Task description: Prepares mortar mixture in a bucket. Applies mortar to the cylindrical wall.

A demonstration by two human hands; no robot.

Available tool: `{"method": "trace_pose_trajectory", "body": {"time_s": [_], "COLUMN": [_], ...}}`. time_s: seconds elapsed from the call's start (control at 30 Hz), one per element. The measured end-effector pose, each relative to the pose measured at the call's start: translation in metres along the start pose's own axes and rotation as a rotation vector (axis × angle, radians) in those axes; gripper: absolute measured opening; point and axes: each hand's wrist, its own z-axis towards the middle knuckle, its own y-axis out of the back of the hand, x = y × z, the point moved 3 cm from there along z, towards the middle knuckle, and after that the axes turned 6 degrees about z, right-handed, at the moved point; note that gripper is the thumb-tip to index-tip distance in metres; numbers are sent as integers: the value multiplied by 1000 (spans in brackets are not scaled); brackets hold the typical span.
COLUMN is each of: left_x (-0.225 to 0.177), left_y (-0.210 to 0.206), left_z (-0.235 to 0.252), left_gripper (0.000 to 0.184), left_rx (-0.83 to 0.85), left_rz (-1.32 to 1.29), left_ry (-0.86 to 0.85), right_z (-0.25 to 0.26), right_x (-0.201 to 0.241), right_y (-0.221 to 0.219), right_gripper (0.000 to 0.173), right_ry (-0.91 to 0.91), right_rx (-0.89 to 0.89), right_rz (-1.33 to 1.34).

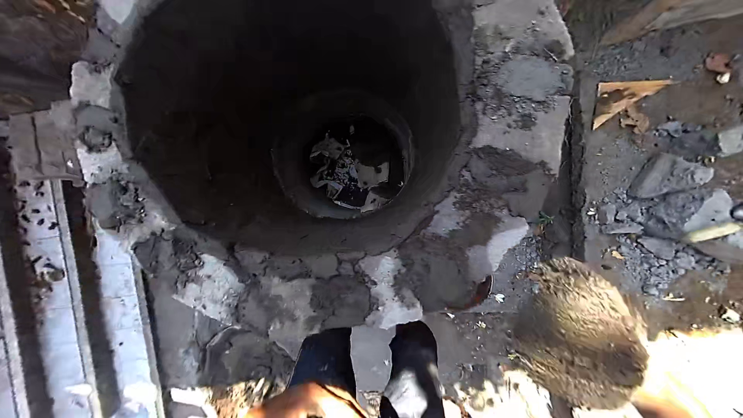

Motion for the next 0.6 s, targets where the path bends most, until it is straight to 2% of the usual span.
{"method": "trace_pose_trajectory", "body": {"time_s": [0.03,0.07,0.1,0.17,0.2,0.23,0.3,0.4,0.5,0.6], "left_x": [-9,-14,-17,-9,1,15,48,83,99,115], "left_y": [30,59,86,131,149,164,190,213,217,213], "left_z": [-30,-59,-84,-123,-137,-148,-159,-153,-128,-113], "left_gripper": [38,36,34,25,22,31,57,77,87,90], "left_rx": [-139,-361,-652,-1285,-1534,-1681,-1775,-1765,-1764,-1786], "left_rz": [-80,-80,-27,198,373,530,720,806,753,810], "left_ry": [-78,-171,-257,-323,-297,-236,-73,155,213,231], "right_z": [12,29,49,89,110,129,166,235,294,342], "right_x": [-2,9,27,70,90,110,130,119,97,63], "right_y": [-1,-9,-20,-50,-69,-88,-121,-173,-219,-252], "right_gripper": [29,33,30,17,14,16,18,15,21,38], "right_ry": [155,257,292,156,40,-22,56,247,168,43], "right_rx": [94,171,213,317,345,379,485,774,933,935], "right_rz": [-37,-71,-74,-100,-119,-145,-184,-85,-144,-328]}}
